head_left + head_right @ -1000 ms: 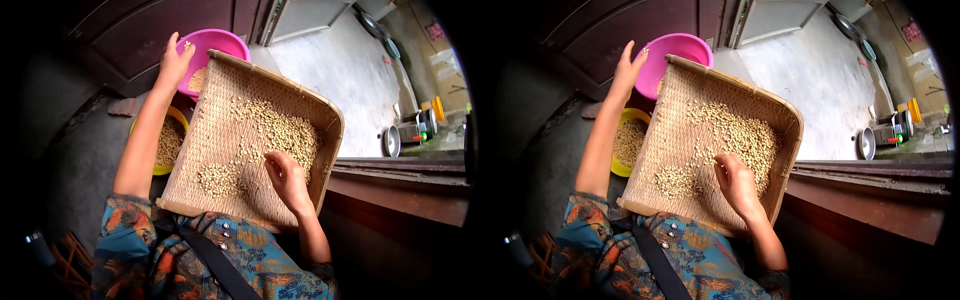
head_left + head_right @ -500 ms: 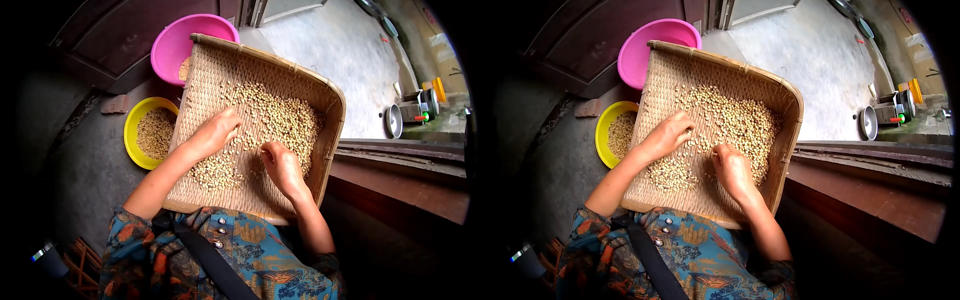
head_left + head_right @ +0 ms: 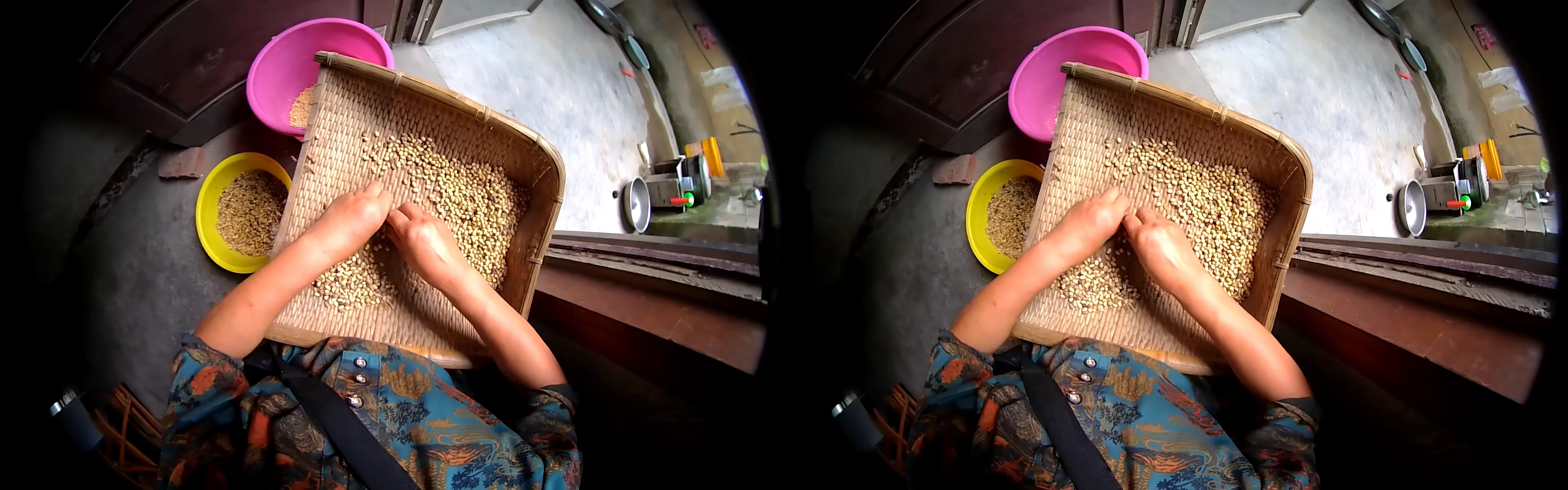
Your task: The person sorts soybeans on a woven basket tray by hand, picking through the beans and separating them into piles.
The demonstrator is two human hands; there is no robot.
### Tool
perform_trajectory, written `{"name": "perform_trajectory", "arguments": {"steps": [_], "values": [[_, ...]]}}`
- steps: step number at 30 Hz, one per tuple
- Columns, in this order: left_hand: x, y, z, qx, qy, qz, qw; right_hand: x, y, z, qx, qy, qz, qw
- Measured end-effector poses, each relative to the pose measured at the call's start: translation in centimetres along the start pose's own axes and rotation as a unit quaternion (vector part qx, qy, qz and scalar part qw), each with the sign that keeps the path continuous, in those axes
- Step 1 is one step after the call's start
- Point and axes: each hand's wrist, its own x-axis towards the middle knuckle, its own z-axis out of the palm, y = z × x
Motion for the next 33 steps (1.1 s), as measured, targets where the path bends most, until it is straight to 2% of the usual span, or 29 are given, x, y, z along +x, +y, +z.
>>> {"name": "perform_trajectory", "arguments": {"steps": [3, 6, 8, 12, 13, 15, 16, 19, 21, 22, 23, 26, 29, 31, 33], "values": [[-0.4, 0.1, -0.1, 0.002, 0.014, -0.002, 1.000, 0.3, 0.9, 0.8, -0.003, -0.019, -0.011, 1.000], [-0.7, -0.5, 0.5, -0.010, 0.006, -0.054, 0.998, 0.5, 0.5, 0.4, -0.049, -0.047, -0.018, 0.998], [-0.9, -1.3, 1.1, -0.035, 0.028, -0.066, 0.997, 0.8, -0.5, 0.1, -0.094, -0.077, -0.003, 0.993], [-1.5, -2.9, 0.7, -0.112, 0.108, -0.051, 0.987, 1.2, -1.4, 1.0, -0.190, -0.070, -0.014, 0.979], [-1.4, -2.5, -0.4, -0.233, 0.061, -0.122, 0.963, 1.3, -1.5, 1.0, -0.187, -0.069, -0.010, 0.980], [-1.4, -2.0, -2.5, -0.459, -0.034, -0.253, 0.851, 1.5, -1.8, 0.9, -0.179, -0.066, -0.001, 0.982], [-1.7, -2.4, -2.5, -0.570, -0.028, -0.247, 0.783, 1.4, -1.7, 1.0, -0.173, -0.062, 0.002, 0.983], [-2.4, -2.1, -3.4, -0.755, 0.011, -0.245, 0.609, 1.7, -0.7, 1.0, -0.122, -0.054, 0.015, 0.991], [-2.8, -1.7, -3.3, -0.797, 0.021, -0.245, 0.551, 1.8, 0.3, 0.2, -0.041, -0.057, 0.032, 0.997], [-3.1, -1.2, -3.1, -0.811, 0.030, -0.256, 0.526, 1.7, 0.4, -0.5, 0.031, -0.022, 0.052, 0.998], [-3.3, -0.8, -2.9, -0.823, 0.039, -0.266, 0.500, 1.9, 0.6, -1.3, 0.066, -0.050, 0.103, 0.991], [-4.2, -0.4, -1.2, -0.858, 0.021, -0.283, 0.428, 2.2, -1.0, -4.5, 0.190, -0.005, 0.166, 0.968], [-4.2, 1.6, -1.5, -0.884, 0.062, -0.331, 0.325, 1.8, -3.9, -6.4, 0.229, 0.019, 0.083, 0.970], [-3.8, 2.6, -2.3, -0.899, 0.080, -0.342, 0.262, 1.9, -5.9, -7.7, 0.278, -0.036, 0.063, 0.958], [-4.3, 2.4, -2.0, -0.916, 0.088, -0.322, 0.220, 1.5, -5.3, -7.1, 0.265, 0.021, 0.097, 0.959]]}}
